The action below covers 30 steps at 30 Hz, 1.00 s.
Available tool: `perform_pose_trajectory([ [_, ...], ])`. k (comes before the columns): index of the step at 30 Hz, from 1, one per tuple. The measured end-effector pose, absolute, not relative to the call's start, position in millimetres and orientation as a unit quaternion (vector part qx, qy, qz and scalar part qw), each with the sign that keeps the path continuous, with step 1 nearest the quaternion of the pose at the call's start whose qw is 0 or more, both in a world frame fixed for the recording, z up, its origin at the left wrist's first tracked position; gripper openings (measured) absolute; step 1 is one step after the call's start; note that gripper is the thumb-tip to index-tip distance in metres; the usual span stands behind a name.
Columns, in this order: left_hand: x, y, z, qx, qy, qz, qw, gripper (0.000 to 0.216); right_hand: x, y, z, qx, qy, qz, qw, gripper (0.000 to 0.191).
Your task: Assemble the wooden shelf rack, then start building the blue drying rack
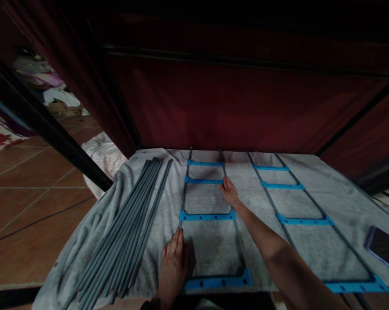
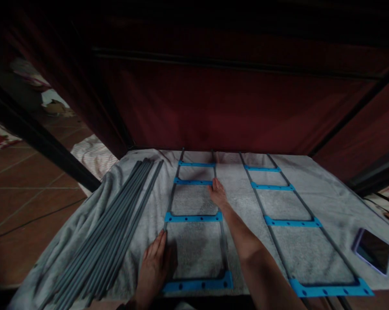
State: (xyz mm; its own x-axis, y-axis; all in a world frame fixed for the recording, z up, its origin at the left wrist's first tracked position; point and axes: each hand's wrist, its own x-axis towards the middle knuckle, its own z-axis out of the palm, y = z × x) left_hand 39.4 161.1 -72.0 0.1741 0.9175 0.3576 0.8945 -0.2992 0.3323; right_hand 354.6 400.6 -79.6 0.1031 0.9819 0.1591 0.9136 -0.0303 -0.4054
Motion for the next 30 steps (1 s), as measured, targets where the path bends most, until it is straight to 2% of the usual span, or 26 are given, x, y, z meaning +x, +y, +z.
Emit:
perform_pose_trajectory([
  [7, 42.0, 162.0, -70.7, 0.761, 0.599, 0.249, 0.013, 0.051, 356.1, 345.6, -82.2, -0.676, -0.672, 0.024, 0.303, 0.064],
  [12, 43.2, 162.4, -68.8, 0.761, 0.594, 0.261, 0.005, 0.048, 349.6, 287.8, -98.1, -0.699, -0.668, 0.012, 0.254, 0.063],
  [16, 43.4, 163.8, -67.8, 0.762, 0.590, 0.267, 0.012, 0.048, 344.5, 276.3, -90.7, -0.706, -0.675, 0.003, 0.213, 0.060],
  [20, 40.8, 162.9, -72.8, 0.754, 0.586, 0.293, 0.055, 0.049, 343.4, 275.4, -82.1, -0.706, -0.676, 0.016, 0.210, 0.057],
  [25, 32.0, 182.0, -64.6, 0.696, 0.601, 0.363, 0.147, 0.047, 346.9, 267.2, -85.8, -0.699, -0.656, 0.031, 0.283, 0.058],
  [30, 33.6, 248.0, -32.4, 0.635, 0.664, 0.317, 0.235, 0.044, 341.4, 280.4, -79.0, -0.662, -0.672, 0.047, 0.328, 0.055],
])
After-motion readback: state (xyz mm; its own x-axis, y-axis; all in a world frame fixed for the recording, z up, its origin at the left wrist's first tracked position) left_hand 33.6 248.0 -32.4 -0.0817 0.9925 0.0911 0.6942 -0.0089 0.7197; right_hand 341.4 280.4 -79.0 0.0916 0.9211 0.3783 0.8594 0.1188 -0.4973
